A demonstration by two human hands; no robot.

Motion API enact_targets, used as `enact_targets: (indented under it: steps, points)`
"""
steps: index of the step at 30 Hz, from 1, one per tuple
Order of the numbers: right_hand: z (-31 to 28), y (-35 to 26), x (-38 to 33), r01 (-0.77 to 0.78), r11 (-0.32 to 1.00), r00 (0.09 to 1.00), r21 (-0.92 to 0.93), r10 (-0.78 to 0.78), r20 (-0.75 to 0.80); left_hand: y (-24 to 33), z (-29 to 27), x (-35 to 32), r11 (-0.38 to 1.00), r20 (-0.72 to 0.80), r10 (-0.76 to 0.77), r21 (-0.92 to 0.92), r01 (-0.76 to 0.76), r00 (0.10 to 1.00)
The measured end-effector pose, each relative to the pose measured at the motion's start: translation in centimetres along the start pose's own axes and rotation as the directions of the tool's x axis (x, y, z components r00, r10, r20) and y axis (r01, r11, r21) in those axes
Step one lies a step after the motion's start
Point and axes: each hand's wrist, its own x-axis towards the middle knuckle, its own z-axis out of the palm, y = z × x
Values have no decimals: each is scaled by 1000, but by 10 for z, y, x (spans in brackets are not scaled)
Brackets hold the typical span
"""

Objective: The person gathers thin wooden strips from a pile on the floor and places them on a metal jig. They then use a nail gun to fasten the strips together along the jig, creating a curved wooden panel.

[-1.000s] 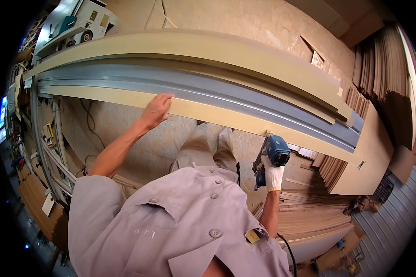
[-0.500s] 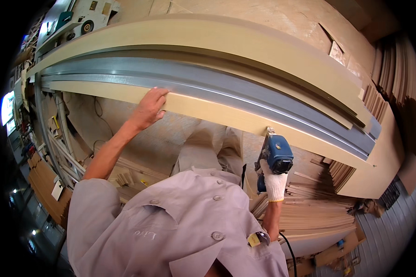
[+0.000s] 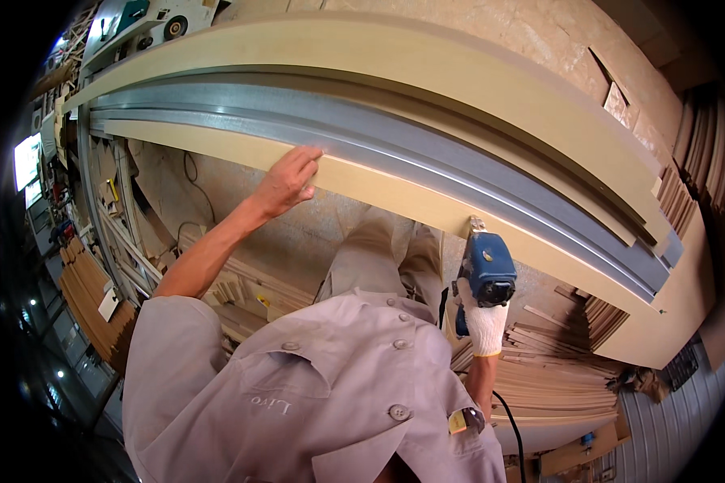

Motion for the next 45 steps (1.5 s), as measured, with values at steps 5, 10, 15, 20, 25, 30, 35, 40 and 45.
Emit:
enact_targets:
  steps: [5,10,15,20,25,30,35,40,45]
  points:
    - [26,-26,0,142,990,988,-25,-140,68,-7,3,-5,999,-28,29,19,-29,999]
    - [33,-29,-1,241,970,970,-12,-241,-29,-13,3,-5,1000,-10,3,-9,-3,1000]
    - [1,-25,1,236,958,970,-163,-241,-15,-9,9,-7,998,4,-53,-46,53,999]
    - [-20,-11,3,219,969,967,-113,-231,-109,-7,9,-7,996,3,-88,-30,88,996]
    - [-55,16,8,196,976,968,-99,-209,-140,-7,10,-9,994,5,-102,-34,103,995]
    - [-88,14,9,65,995,989,72,-54,-137,-1,2,-5,995,25,-99,3,99,995]
    - [-115,16,9,97,993,982,71,-84,-169,-1,6,-5,993,21,-112,23,112,993]
    - [-141,23,12,82,991,983,103,-63,-174,-1,10,-9,990,6,-133,37,133,991]
    - [-169,40,21,75,987,977,139,-45,-209,2,11,-7,990,-24,-117,73,118,993]
